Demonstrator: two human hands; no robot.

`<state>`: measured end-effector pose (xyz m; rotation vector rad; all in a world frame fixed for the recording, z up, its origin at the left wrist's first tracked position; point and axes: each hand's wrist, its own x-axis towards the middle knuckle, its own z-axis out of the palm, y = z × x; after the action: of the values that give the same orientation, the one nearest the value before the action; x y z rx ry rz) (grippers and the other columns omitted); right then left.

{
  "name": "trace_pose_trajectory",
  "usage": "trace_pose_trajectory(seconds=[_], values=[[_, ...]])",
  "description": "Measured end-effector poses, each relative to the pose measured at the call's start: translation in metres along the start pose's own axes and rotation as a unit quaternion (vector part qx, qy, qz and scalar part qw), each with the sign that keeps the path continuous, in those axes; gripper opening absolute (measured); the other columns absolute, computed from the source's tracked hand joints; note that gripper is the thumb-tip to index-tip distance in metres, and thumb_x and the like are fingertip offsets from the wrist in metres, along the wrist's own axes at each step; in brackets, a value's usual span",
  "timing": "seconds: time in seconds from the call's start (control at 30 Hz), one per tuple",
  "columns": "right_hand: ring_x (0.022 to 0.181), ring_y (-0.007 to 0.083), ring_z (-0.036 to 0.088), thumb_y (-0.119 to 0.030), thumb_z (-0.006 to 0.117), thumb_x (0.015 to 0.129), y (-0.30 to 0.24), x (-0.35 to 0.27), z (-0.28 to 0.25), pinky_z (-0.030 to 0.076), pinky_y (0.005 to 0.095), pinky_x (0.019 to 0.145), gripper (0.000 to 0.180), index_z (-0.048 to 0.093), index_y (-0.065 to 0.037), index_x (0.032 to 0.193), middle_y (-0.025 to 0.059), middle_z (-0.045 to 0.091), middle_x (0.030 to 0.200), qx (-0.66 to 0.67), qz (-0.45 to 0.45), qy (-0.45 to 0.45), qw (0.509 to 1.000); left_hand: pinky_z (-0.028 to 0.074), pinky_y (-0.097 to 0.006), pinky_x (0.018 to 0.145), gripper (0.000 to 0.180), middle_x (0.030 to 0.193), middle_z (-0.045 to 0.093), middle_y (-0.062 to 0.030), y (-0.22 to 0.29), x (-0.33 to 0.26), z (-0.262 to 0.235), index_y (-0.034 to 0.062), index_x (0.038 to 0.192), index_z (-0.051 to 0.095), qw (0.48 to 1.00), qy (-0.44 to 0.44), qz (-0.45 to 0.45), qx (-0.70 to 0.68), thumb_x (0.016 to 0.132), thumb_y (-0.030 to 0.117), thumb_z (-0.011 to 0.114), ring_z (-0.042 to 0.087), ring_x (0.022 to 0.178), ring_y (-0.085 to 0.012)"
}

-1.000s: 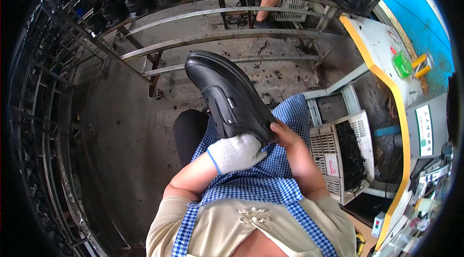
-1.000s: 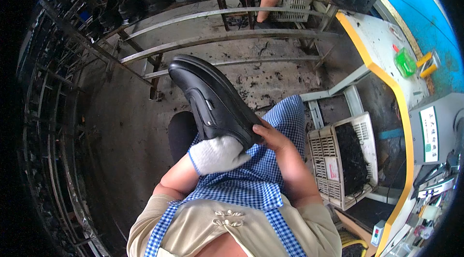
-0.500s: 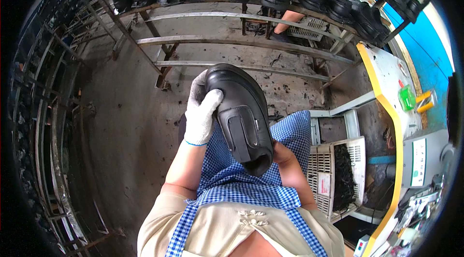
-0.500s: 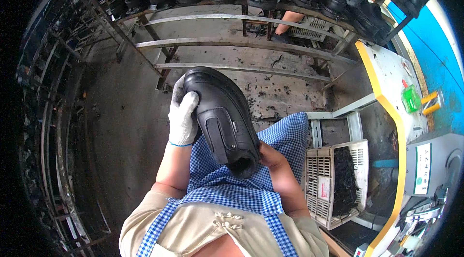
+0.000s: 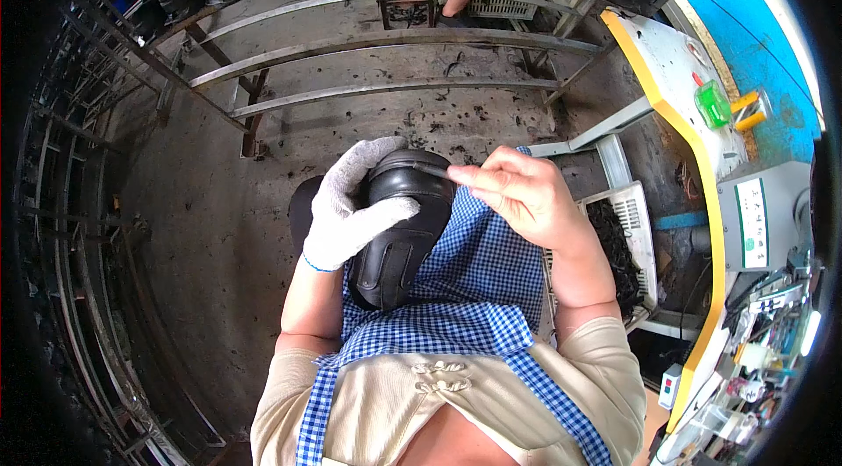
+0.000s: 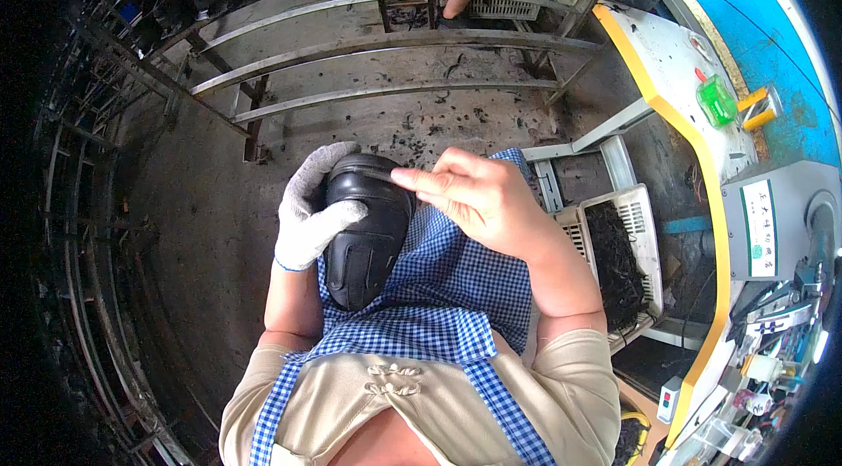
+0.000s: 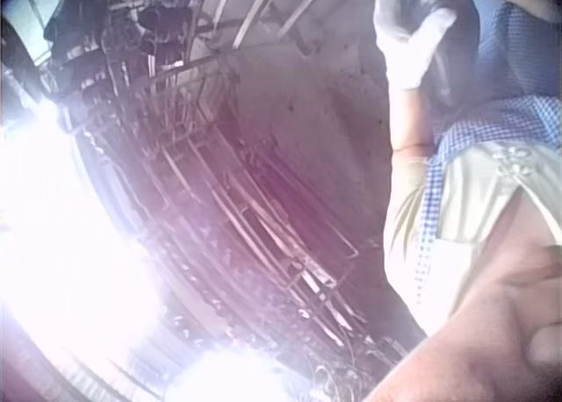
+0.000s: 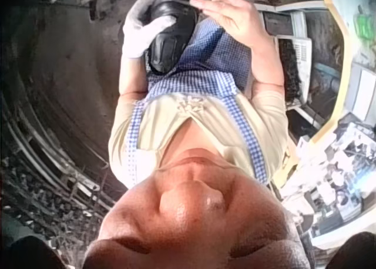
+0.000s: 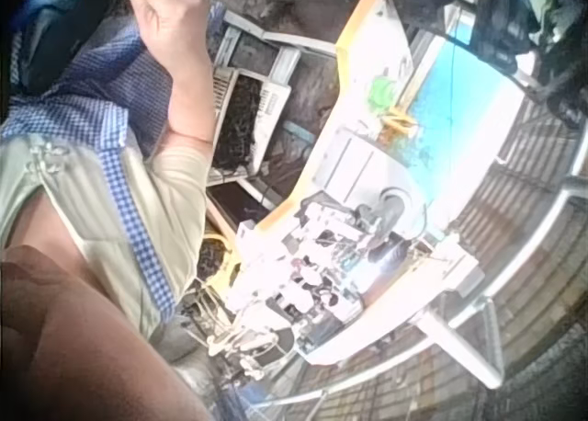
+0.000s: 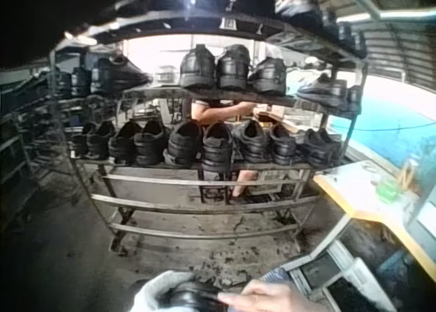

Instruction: Trimming excess material and loose threads from black shoes using a small knife tool.

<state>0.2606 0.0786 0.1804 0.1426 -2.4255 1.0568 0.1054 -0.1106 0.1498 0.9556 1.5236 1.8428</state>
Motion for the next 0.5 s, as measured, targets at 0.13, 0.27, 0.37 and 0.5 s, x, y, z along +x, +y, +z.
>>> trace_pose_trajectory(seconds=[0.13,0.27,0.37,0.5], values=[[0.058,0.0162,0.055,-0.004,0.069,0.082,-0.015,-0.002,-0.006,0.045,0.0287,0.051,0.034,0.07,-0.012,0.114,0.0065,0.057,0.075,-0.106,0.037,-0.036,0.993,0.047,-0.03,0.093,0.063,0.112,0.061,-0.0112,0.001,-0.003,0.003,-0.0043,0.122,0.056,1.0,-0.012,-0.002,0.008,0.068,0.012,0.084,0.059,0.105,-0.0195],[0.056,0.0179,0.055,-0.005,0.069,0.081,-0.013,-0.009,0.001,0.044,0.0293,0.051,0.034,0.071,-0.016,0.113,0.0066,0.056,0.073,-0.09,0.033,-0.001,0.995,0.047,-0.031,0.092,0.063,0.111,0.061,-0.0112,-0.002,-0.005,0.006,-0.0046,0.121,0.057,1.0,-0.009,-0.011,-0.001,0.067,0.012,0.084,0.06,0.104,-0.0199],[0.055,0.0184,0.055,-0.006,0.069,0.08,-0.013,-0.015,-0.009,0.044,0.0292,0.05,0.033,0.072,-0.016,0.111,0.0065,0.055,0.071,-0.109,0.045,-0.02,0.993,0.048,-0.031,0.092,0.063,0.11,0.062,-0.0113,-0.004,-0.005,0.004,-0.0049,0.121,0.057,1.0,-0.008,-0.017,-0.004,0.067,0.013,0.084,0.06,0.103,-0.0202],[0.051,0.0173,0.052,-0.006,0.07,0.078,-0.021,-0.014,-0.021,0.042,0.0303,0.047,0.033,0.073,-0.016,0.109,0.006,0.055,0.07,-0.176,0.023,-0.027,0.984,0.048,-0.031,0.092,0.063,0.11,0.062,-0.0115,0.0,-0.003,0.007,-0.0051,0.12,0.057,1.0,-0.021,-0.021,-0.003,0.066,0.014,0.084,0.06,0.103,-0.0204]])
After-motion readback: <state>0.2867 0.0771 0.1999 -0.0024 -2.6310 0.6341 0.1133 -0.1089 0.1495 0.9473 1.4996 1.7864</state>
